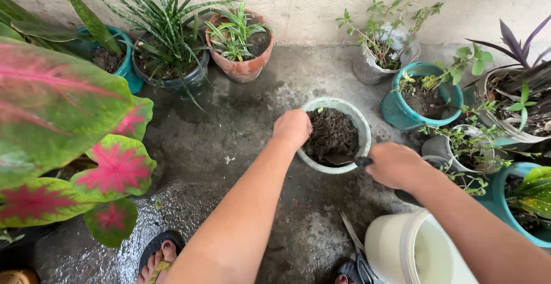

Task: Propagating and cutting stems of a plant, planting them into soil pots, and watering.

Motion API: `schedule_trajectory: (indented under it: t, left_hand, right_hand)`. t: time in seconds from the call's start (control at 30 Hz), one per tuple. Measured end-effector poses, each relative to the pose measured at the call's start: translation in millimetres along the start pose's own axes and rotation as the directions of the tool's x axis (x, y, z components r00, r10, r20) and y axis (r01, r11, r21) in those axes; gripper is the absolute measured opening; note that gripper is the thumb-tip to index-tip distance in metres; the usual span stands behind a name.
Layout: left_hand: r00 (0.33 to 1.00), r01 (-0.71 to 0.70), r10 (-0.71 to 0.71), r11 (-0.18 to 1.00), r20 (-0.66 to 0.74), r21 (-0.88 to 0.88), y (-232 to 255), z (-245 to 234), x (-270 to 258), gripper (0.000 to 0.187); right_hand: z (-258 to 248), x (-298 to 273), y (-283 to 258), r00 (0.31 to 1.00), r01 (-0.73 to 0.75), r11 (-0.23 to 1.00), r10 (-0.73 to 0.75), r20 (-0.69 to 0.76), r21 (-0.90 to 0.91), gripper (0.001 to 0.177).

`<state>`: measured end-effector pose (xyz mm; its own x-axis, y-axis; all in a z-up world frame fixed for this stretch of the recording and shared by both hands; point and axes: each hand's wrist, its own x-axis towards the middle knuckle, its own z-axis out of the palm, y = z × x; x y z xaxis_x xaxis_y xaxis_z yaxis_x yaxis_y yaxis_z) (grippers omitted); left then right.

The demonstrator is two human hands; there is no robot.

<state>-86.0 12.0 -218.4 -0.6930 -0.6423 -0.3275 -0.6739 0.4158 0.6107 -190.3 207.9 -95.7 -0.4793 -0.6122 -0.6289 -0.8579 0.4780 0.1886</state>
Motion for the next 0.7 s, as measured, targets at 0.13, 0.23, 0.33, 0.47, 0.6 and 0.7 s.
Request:
schedule_trajectory:
  t: [0.13, 0.23, 0.33, 0.47, 0.6, 0.7]
  left_hand:
    - [0.993, -0.119, 0.117, 0.97, 0.02, 0.211, 0.4, 7.1, 2.8, 0.016]
    - [0.98, -0.199, 0.18, 0.865, 0.085, 0.46, 22.6, 8.9, -9.2, 0.016]
    - [0.979, -0.201, 0.184, 0.842, 0.082, 0.501, 29.0, 13.4, -21.2, 0.015]
    - [0.977, -0.189, 0.211, 0.83, 0.017, 0.525, 21.0, 33.1, -21.6, 0.014]
    - [0.984, -0.154, 0.18, 0.836, 0.002, 0.527, 21.2, 35.6, -13.9, 0.013]
    - [0.993, -0.11, 0.116, 0.9, 0.011, 0.423, 26.7, 24.1, -11.8, 0.009]
  right_hand:
    - [2.5, -1.6, 15.7, 0.995, -0.089, 0.962, 0.075, 0.065, 0.259, 0.031]
    - [17.9, 6.2, 23.5, 0.999, -0.043, 0.951, 0.039, 0.021, 0.305, 0.034]
    - [22.4, 7.8, 28.2, 0.998, -0.063, 0.919, 0.061, 0.018, 0.39, 0.038]
    - [35.6, 14.0, 39.5, 1.0, -0.012, 0.934, 0.019, -0.015, 0.357, 0.041]
    - [45.5, 17.3, 49.0, 0.995, 0.066, 0.902, -0.028, -0.095, 0.426, 0.046]
    - [32.7, 9.3, 41.2, 0.993, 0.081, 0.908, -0.037, -0.113, 0.412, 0.048]
